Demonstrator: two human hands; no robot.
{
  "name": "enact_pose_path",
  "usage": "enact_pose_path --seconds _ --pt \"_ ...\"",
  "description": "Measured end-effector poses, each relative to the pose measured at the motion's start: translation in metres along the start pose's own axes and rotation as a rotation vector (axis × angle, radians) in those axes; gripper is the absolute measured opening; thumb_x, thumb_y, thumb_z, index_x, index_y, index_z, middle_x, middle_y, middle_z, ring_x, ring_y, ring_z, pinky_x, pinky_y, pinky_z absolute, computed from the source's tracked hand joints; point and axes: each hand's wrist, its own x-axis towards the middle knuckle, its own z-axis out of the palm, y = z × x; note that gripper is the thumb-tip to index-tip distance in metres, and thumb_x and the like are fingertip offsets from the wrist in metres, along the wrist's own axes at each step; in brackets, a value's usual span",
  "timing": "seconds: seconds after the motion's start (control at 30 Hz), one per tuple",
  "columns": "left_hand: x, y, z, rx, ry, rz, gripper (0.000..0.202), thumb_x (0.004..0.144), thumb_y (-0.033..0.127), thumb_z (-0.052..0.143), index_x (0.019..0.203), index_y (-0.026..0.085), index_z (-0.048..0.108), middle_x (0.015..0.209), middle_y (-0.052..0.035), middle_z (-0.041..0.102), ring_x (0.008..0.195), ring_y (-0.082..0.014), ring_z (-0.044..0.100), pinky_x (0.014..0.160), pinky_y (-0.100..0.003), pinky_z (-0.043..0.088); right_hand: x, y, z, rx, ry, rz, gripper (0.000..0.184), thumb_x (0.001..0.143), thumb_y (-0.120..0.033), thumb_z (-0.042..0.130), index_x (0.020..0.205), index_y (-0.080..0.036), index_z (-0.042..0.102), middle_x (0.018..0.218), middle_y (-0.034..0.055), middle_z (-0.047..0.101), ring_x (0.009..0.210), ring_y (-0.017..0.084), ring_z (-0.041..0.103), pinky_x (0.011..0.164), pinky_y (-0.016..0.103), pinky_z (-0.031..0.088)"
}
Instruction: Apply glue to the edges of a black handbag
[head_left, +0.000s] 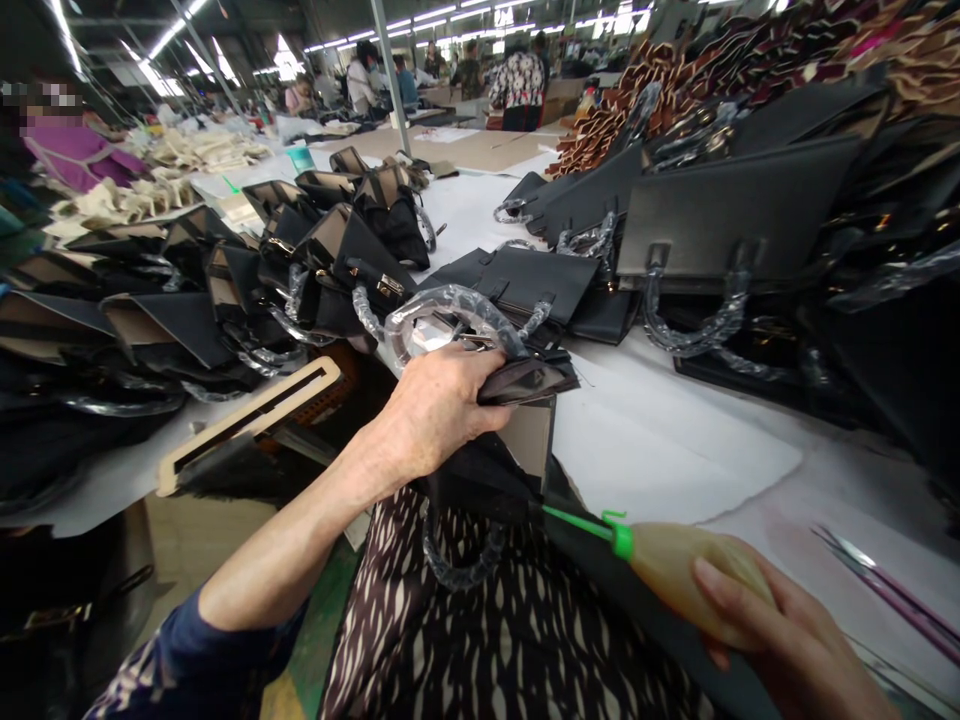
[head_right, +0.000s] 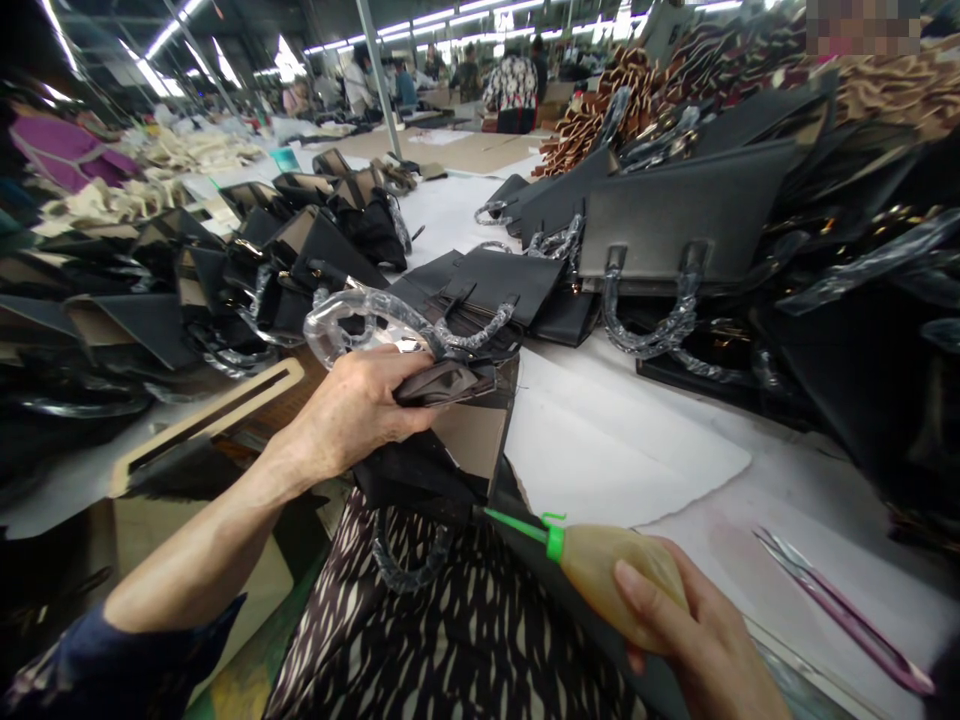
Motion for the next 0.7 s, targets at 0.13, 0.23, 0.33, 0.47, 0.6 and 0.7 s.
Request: enact_pose_path --seconds 0.13,0.23,0.33,0.47,0.6,0.7 --pt "0.000 -0.002 0.000 0.000 0.001 0.015 0.015 0.073 0.020 0.058 0.067 0.019 0.045 0.065 0.0034 0.042 0.063 -0.0122 0.042 0.059 -0.024 0.031 0.002 -0.003 -0.005 0.079 -0.004 0.092 0.044 0.074 -0.057 0.061 0.097 -0.020 0.061 0.068 0.0005 0.060 0.056 0.016 0.046 0.050 0.026 0.040" --pt "0.000 -0.002 0.000 0.001 0.003 0.013 0.015 0.073 0.020 0.058 0.067 0.019 0.045 0.065 0.0032 0.043 0.064 -0.0124 0.042 0.059 -0.024 0.031 0.005 0.000 -0.007 -0.014 0.020 0.072 0.045 0.074 -0.058 0.061 0.099 -0.020 0.062 0.062 0.0005 0.058 0.059 0.019 0.050 0.056 0.030 0.041" --pt "0.000 -0.001 0.000 0.002 0.013 0.013 0.014 0.074 0.021 0.059 0.067 0.019 0.047 0.065 0.0032 0.043 0.063 -0.0122 0.042 0.059 -0.024 0.031 0.006 0.002 -0.007 -0.102 -0.013 0.069 0.047 0.076 -0.061 0.057 0.101 -0.021 0.061 0.061 0.0001 0.057 0.061 0.022 0.052 0.062 0.033 0.040" --pt "0.000 0.000 0.000 0.006 0.018 0.006 0.014 0.073 0.020 0.061 0.067 0.018 0.049 0.065 0.0034 0.044 0.062 -0.0118 0.043 0.058 -0.024 0.031 0.001 -0.006 -0.002 -0.151 -0.044 0.066 0.048 0.077 -0.063 0.053 0.101 -0.022 0.057 0.064 -0.0007 0.060 0.063 0.021 0.052 0.063 0.032 0.038" --pt "0.000 0.002 0.000 0.004 0.061 0.002 0.010 0.071 0.016 0.062 0.068 0.017 0.052 0.064 0.0038 0.046 0.061 -0.0113 0.044 0.058 -0.023 0.032 -0.007 -0.021 0.003 -0.214 -0.020 0.045 0.047 0.078 -0.064 0.051 0.099 -0.023 0.054 0.063 -0.0030 0.058 0.058 0.019 0.051 0.059 0.030 0.038" --pt "0.001 0.003 -0.001 -0.003 0.090 0.006 0.010 0.070 0.014 0.060 0.066 0.017 0.052 0.061 0.0046 0.044 0.059 -0.0104 0.043 0.055 -0.023 0.031 -0.011 -0.026 0.003 -0.246 -0.023 0.028 0.045 0.077 -0.064 0.050 0.096 -0.023 0.054 0.056 -0.0047 0.053 0.056 0.018 0.051 0.059 0.030 0.039"
